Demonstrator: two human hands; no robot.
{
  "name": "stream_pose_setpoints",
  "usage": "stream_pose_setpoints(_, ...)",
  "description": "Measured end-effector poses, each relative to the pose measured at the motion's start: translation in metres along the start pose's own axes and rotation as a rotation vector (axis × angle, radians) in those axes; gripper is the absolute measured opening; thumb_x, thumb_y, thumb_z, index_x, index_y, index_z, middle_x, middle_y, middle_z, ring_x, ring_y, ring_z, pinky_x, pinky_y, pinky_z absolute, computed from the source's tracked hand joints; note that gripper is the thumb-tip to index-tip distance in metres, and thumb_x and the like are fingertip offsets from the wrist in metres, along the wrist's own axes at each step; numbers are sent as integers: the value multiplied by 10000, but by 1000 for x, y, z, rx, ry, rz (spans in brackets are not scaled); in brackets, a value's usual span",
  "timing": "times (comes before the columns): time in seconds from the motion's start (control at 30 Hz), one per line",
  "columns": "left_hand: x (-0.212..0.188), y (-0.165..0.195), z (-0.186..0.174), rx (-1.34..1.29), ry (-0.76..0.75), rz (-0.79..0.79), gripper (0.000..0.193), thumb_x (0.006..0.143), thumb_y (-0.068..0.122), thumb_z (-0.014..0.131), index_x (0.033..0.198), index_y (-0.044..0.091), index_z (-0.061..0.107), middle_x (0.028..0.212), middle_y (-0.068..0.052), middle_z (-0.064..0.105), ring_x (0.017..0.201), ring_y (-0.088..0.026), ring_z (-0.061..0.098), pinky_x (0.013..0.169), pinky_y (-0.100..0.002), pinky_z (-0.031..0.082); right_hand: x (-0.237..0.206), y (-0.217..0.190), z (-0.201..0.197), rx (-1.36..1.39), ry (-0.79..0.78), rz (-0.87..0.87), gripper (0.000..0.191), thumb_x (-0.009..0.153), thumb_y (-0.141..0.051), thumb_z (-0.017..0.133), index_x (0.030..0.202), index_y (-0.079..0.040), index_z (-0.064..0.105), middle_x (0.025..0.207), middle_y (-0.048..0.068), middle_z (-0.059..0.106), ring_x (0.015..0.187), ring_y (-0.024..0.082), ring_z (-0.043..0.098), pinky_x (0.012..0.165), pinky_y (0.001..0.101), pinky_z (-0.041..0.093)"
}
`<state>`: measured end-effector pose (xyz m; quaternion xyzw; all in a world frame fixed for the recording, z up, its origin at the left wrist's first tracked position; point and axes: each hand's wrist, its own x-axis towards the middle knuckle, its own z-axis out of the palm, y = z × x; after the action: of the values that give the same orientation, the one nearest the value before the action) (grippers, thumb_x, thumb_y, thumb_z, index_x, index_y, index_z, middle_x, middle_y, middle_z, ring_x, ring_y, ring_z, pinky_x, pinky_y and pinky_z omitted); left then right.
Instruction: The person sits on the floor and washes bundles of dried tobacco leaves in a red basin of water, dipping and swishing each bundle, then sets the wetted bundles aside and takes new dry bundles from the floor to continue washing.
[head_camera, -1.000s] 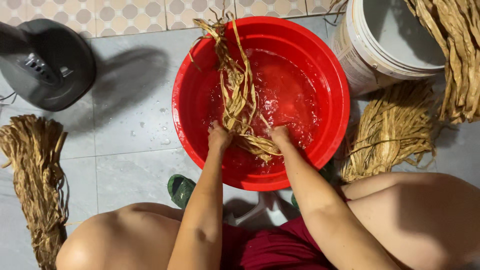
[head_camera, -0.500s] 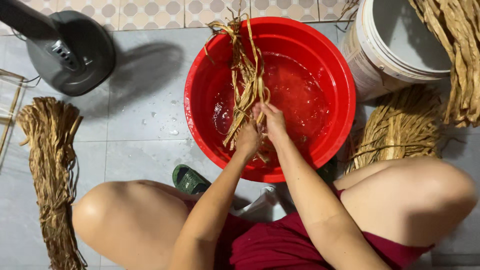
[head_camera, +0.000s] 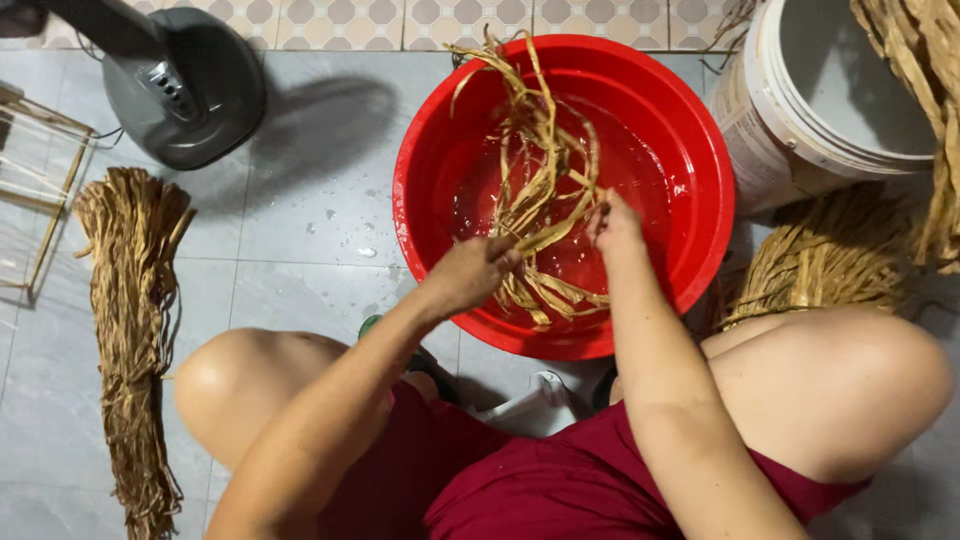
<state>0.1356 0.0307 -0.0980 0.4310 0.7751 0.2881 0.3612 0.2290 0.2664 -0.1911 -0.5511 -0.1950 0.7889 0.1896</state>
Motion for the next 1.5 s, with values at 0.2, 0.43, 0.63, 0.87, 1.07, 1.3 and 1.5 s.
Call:
stream_pose_setpoints(0.2, -29, 28, -48, -482, -113, -8, 344, 1099, 306, 491, 960, 56, 683, 701, 27, 479, 648, -97, 430, 579, -283, 377, 34, -39, -9, 223, -91, -121, 295, 1058, -289, 586, 813, -125, 606, 632, -17, 540, 503, 73, 453, 445, 218, 376)
stream_pose_setpoints(0.43, -49, 43, -93, -653, -91, 74, 297, 1093, 264, 477, 977, 69, 668, 778, 52, 587, 721, -63, 539, 635, -219, 475, 83, -51, -45, 532, -240, -86, 379, 1079, -355, 519, 794, -116, 586, 665, -7, 593, 505, 80, 427, 445, 239, 308)
stream_pose_setpoints(0.63, -44, 0, -138, -812, 307, 52, 253, 1088, 239, 485, 1171, 102, 681, 831, 48, 631, 752, -75, 576, 687, -245, 484, 72, -38, -56, 380, -220, -268, 460, 1060, -472, 442, 964, -83, 668, 878, 46, 734, 666, 124, 556, 596, 276, 448)
stream_pose_setpoints(0.87, 31, -39, -58, -861, 166, -94, 306, 1034, 190, 497, 1274, 104, 666, 866, 39, 707, 752, -67, 609, 681, -243, 507, 27, 68, -1, -326, -118, -143, 110, 984, -224, 654, 1012, -125, 696, 775, 2, 683, 623, 135, 622, 555, 279, 538)
stream_pose_setpoints(1.07, 53, -58, -21, -835, 196, -200, 253, 996, 250, 661, 1161, 72, 735, 753, 75, 567, 600, -34, 435, 543, -220, 382, 23, 80, -4, -348, -109, -120, 116, 988, -169, 640, 948, -85, 710, 786, 22, 690, 645, 129, 614, 579, 283, 500)
stream_pose_setpoints(1.3, 43, -53, -37, -988, 97, -278, 239, 1000, 270, 655, 1076, 62, 747, 585, 57, 439, 438, -44, 321, 397, -235, 247, 31, 61, -31, -468, 181, -174, 147, 993, -84, 644, 851, -44, 650, 698, 67, 643, 474, 140, 527, 393, 288, 336)
stream_pose_setpoints(1.5, 52, -49, -18, -979, 95, -153, 285, 1014, 242, 584, 1197, 62, 706, 787, 2, 673, 603, -70, 555, 534, -234, 441, 10, 34, 2, -249, 94, -830, 57, 996, -67, 668, 963, -59, 623, 835, 56, 689, 608, 75, 536, 485, 230, 390)
